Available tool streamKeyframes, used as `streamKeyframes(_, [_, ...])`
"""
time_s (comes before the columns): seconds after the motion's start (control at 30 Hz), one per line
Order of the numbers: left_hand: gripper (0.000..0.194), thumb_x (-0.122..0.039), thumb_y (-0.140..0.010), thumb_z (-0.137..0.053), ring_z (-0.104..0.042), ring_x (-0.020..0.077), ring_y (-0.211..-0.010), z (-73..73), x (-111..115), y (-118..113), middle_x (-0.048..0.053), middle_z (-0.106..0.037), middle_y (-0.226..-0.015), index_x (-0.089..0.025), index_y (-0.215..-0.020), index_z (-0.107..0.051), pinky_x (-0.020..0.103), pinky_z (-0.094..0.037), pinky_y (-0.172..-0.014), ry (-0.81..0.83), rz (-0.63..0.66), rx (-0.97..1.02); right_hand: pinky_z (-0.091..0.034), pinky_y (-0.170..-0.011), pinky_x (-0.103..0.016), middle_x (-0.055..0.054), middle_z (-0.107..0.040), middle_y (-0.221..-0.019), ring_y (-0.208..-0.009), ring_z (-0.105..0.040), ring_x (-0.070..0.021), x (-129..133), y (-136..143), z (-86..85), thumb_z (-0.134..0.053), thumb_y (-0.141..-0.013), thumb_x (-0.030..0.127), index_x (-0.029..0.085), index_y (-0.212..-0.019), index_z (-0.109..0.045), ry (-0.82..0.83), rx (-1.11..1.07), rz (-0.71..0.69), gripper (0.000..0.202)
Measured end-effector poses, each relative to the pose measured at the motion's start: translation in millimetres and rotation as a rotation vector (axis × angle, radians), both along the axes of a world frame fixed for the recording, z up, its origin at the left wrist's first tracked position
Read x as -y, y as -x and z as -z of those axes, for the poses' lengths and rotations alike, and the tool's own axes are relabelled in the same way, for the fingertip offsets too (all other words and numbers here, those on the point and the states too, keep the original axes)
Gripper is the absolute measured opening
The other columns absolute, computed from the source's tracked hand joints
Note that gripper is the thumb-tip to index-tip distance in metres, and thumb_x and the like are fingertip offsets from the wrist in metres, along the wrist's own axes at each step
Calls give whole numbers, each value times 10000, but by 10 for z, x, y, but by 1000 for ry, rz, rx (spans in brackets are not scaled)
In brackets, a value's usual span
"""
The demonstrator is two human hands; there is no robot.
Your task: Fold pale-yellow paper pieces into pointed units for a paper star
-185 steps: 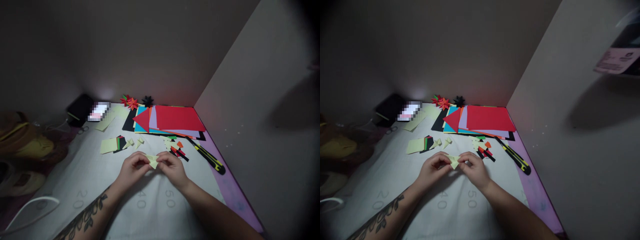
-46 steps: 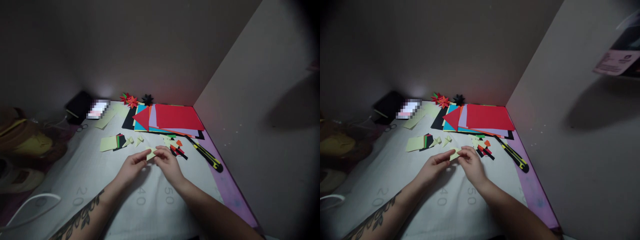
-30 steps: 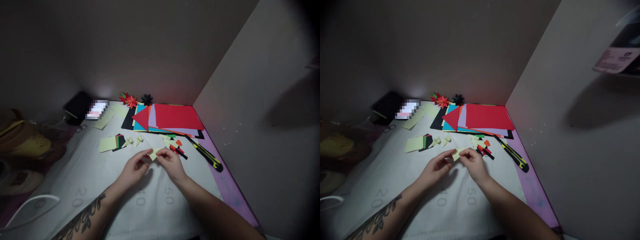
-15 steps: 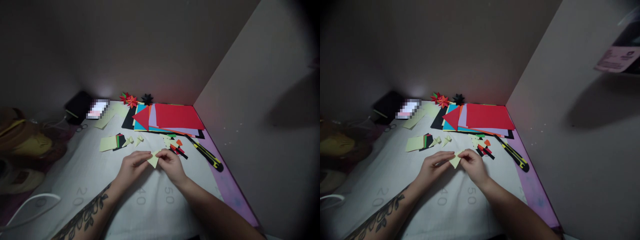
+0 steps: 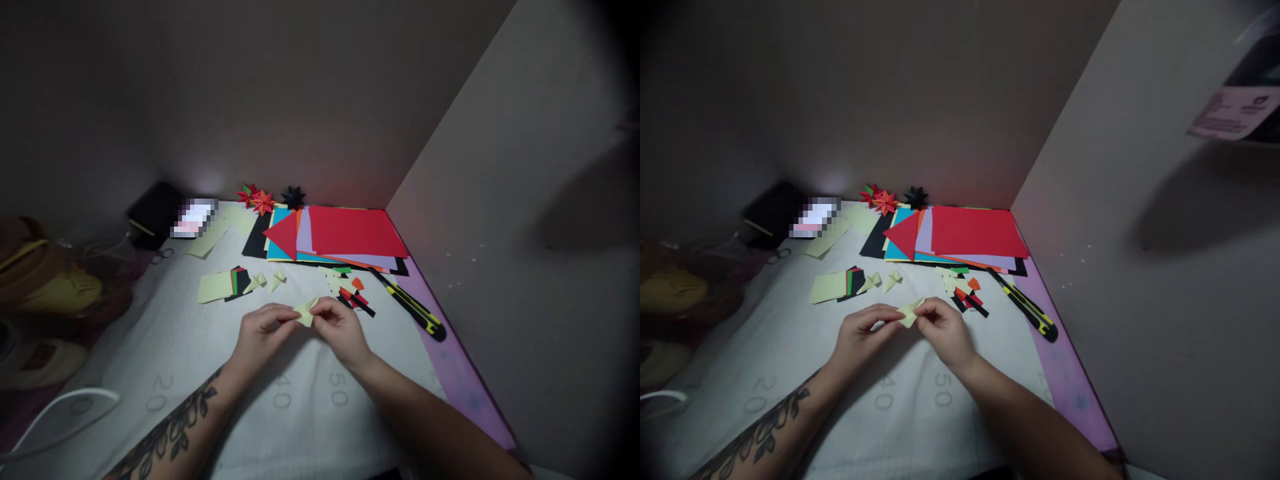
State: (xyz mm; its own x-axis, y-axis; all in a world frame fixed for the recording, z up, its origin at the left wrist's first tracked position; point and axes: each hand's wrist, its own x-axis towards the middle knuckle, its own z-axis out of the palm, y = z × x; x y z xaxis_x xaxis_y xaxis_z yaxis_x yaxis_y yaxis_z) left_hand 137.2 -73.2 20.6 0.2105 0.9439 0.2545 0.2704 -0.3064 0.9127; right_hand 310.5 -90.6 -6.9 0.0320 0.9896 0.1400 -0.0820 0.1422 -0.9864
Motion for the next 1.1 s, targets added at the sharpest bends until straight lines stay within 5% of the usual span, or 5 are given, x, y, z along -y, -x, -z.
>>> streamKeyframes(0.47, [89, -223, -716, -704, -673, 188, -760, 83, 82, -132, 50, -724, -784, -190, -667, -636, 295, -528, -711, 195, -98, 142, -496, -713, -312, -3, -661, -757, -745, -621, -169, 2, 101, -9, -697, -747, 223, 226, -724, -613, 9, -105, 94, 87])
streamKeyframes(0.67, [277, -266, -746, -688, -612, 121, -604, 125, 111, -222, -19, -675, -680, -218, -729, -416, 219, -459, -576, 314, -149, 304, -487, -625, -268, 22, -622, -676, -644, -601, -141, -5, 153, 6, -707, -720, 247, 213, -716, -556, 90, -132, 176, 155])
streamKeyframes(0.87, [229, -254, -766, -622, -563, 110, -529, 182, 61, -158, -64, -620, -590, -229, -817, -400, 195, -412, -521, 413, -131, 280, -444, -532, -213, 75, -545, -622, -565, -595, -113, -77, 115, 37, -689, -716, 259, 221, -755, -445, 150, -156, 233, 249])
streamKeyframes(1.1, [320, -268, -740, -669, -623, 171, -899, 162, -1, -86, 52, -653, -969, -201, -996, -489, 283, -483, -779, 258, -89, 155, -435, -554, -228, 64, -528, -653, -591, -577, -122, -60, 42, 72, -620, -769, 257, 229, -803, -447, 141, 44, 77, 178])
